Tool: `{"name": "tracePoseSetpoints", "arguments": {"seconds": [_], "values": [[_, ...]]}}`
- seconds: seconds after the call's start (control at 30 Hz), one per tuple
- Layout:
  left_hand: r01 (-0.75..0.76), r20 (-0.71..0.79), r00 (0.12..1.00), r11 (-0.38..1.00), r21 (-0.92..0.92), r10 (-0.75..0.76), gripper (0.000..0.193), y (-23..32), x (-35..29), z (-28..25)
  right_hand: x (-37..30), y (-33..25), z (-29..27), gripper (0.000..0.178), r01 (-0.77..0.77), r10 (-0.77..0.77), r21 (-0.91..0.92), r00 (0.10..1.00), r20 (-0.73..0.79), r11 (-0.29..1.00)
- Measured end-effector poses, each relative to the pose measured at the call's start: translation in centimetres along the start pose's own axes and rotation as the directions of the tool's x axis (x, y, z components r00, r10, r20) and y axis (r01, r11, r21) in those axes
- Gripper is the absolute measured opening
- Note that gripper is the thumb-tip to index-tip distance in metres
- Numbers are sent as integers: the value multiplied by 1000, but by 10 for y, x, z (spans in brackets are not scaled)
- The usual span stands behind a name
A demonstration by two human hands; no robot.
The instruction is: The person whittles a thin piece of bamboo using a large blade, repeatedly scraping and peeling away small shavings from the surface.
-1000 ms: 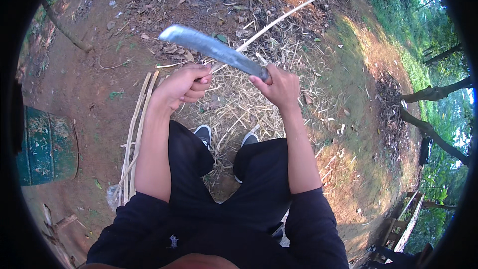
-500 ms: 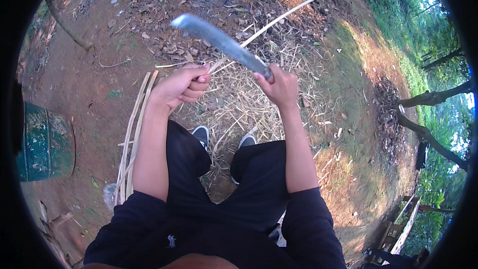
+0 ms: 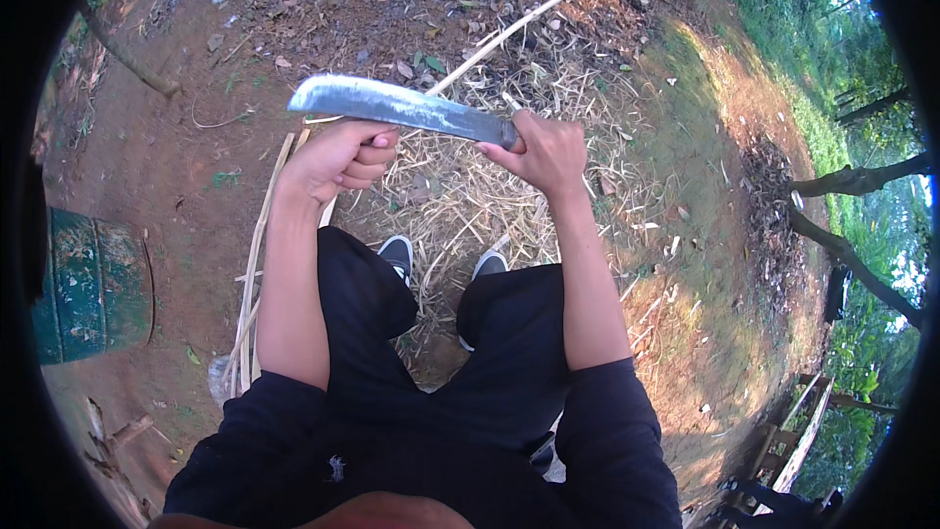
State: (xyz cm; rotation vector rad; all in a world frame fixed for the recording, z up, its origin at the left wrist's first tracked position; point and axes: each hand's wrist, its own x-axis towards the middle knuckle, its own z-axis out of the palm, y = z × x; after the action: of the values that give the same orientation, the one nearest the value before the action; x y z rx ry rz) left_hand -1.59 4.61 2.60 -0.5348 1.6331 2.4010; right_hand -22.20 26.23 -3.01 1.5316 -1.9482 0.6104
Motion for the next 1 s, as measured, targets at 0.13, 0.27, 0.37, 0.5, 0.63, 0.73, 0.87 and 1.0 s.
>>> {"name": "tracePoseSetpoints", "arguments": {"seconds": [0.13, 0.27, 0.37, 0.5, 0.63, 0.73, 0.87, 1.0], "values": [[-26, -42, 999, 998, 60, 28, 34, 5, -4, -2, -13, 43, 19, 63, -476, 474, 30, 879, 51, 879], [34, -84, 996, 991, 133, -23, 37, -3, -4, 0, -7, 35, 11, 63, -762, 764, 80, 645, 4, 642], [17, -86, 996, 998, 61, -12, 37, 1, -9, -12, -13, 28, 16, 63, -518, 512, 116, 855, 84, 847], [24, -63, 998, 995, 101, -18, 38, 3, -18, -15, -15, 41, 17, 62, -64, 61, -63, 997, -38, 996], [68, -78, 996, 974, 215, -52, 38, -1, -19, -17, -21, 68, 18, 71, -821, 825, 78, 562, -54, 565], [147, -50, 989, 939, 310, -138, 39, 6, -26, -23, -27, 75, 23, 75, -940, 988, 314, 152, 30, 135], [112, -147, 988, 868, 484, -46, 42, -10, -14, -30, -31, 67, 23, 74, -861, 987, 508, 63, 150, -23], [81, -291, 951, 827, 557, 103, 43, -12, -1, -23, -18, 49, 17, 74, -878, 964, 419, 264, 19, 233]]}}
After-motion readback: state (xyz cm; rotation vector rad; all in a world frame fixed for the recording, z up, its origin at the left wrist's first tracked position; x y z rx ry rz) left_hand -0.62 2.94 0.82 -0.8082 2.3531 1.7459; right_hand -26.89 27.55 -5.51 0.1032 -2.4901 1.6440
